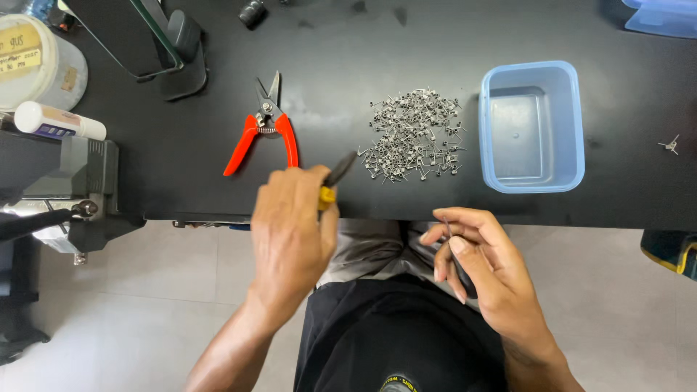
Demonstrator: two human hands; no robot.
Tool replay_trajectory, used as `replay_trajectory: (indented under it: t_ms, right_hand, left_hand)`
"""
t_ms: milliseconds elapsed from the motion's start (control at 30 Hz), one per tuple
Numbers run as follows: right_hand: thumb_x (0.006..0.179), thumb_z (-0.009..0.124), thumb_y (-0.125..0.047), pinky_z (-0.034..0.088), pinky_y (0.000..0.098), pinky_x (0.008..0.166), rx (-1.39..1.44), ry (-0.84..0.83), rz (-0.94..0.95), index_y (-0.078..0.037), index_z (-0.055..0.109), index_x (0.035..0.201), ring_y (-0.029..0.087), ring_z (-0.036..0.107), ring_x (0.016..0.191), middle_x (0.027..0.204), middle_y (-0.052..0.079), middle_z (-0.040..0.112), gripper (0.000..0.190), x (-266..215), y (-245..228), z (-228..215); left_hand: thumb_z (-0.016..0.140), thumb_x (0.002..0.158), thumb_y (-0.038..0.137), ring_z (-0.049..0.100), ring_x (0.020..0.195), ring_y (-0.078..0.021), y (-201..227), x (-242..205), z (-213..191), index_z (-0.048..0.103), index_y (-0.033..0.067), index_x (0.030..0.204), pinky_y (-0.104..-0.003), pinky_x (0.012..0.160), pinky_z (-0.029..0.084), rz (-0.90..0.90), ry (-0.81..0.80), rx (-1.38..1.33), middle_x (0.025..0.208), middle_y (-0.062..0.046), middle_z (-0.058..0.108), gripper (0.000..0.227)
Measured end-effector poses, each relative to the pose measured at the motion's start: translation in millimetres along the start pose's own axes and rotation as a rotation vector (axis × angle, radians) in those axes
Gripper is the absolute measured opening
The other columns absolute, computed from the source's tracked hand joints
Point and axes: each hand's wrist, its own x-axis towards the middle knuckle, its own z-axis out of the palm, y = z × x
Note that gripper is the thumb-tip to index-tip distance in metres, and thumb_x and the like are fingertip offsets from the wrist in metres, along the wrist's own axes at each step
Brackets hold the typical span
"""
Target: The person picks up small metal pins from a pile on the table and bends them into a U-shape using a yellow-handled tool. The bent pins are then placed into a blue plastic container. The process is repeated for multiple pins.
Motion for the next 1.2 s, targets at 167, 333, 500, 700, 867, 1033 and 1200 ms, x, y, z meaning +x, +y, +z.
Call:
replay_trajectory:
  t_ms: [167,333,500,700,867,1033,1200]
  right_hand:
    - [0.102,0.051,-0.014,0.042,0.0206,0.041,-0.076,0.028,0.017,-0.001,0.057,0.134,0.014,0.057,0.058,0.099,0.020,0.074,0.036,4.6,-12.6,7.7]
    - [0.101,0.052,-0.015,0.039,0.0181,0.041,-0.096,0.026,-0.007,-0.002,0.057,0.131,0.011,0.054,0.056,0.103,0.022,0.077,0.033,10.4,-13.3,13.2]
    - [0.103,0.051,-0.019,0.032,0.0179,0.035,0.082,-0.075,0.055,0.000,0.063,0.135,0.010,0.047,0.046,0.094,0.018,0.076,0.039,22.2,-12.4,19.4]
    - [0.104,0.054,-0.013,0.035,0.0184,0.038,0.273,-0.118,0.031,0.002,0.064,0.134,0.011,0.044,0.043,0.097,0.024,0.076,0.035,28.6,-1.9,16.0]
    - [0.103,0.052,-0.016,0.035,0.0166,0.041,0.155,-0.084,0.079,0.001,0.058,0.143,0.010,0.041,0.046,0.097,0.021,0.076,0.045,28.9,-14.5,15.7]
    - [0.102,0.052,-0.016,0.030,0.0181,0.036,0.155,-0.089,0.096,0.001,0.063,0.137,0.010,0.043,0.043,0.097,0.021,0.077,0.039,23.6,-7.0,8.0]
    - [0.101,0.056,-0.015,0.035,0.0187,0.036,0.176,-0.103,0.046,0.006,0.065,0.129,0.013,0.051,0.047,0.094,0.022,0.077,0.036,14.4,-12.0,2.2]
  left_hand:
    - [0.068,0.095,0.019,0.050,0.077,-0.0317,18.1,6.2,31.2,0.064,0.0085,0.106,-0.043,0.069,0.037,0.017,0.027,-0.077,0.087,-0.008,0.058,0.016]
    - [0.076,0.074,0.006,0.049,0.077,-0.0276,13.6,8.1,46.1,0.064,0.0115,0.100,-0.040,0.066,0.034,0.040,0.092,-0.018,0.083,-0.002,0.057,0.029]
    - [0.066,0.100,0.014,0.050,0.073,-0.0198,37.4,5.8,16.8,0.066,0.0061,0.102,-0.032,0.072,0.043,-0.158,0.101,-0.580,0.082,-0.002,0.062,0.008]
    - [0.066,0.100,0.013,0.059,0.078,-0.0196,53.5,-0.7,27.3,0.067,0.0031,0.102,-0.031,0.074,0.049,-0.150,0.231,-0.704,0.094,-0.005,0.072,0.011]
    - [0.068,0.099,0.009,0.054,0.076,-0.0236,44.1,3.4,39.0,0.066,0.0050,0.103,-0.035,0.075,0.046,-0.156,0.215,-0.510,0.087,-0.005,0.066,0.005]
    - [0.068,0.098,0.014,0.064,0.083,-0.0160,51.9,4.4,25.2,0.069,0.0077,0.103,-0.029,0.078,0.050,-0.264,0.125,-0.677,0.094,-0.004,0.071,0.008]
    - [0.073,0.096,0.011,0.056,0.074,-0.0141,60.7,-8.1,30.5,0.067,0.0089,0.101,-0.028,0.076,0.048,-0.191,0.123,-0.930,0.088,-0.001,0.070,0.007]
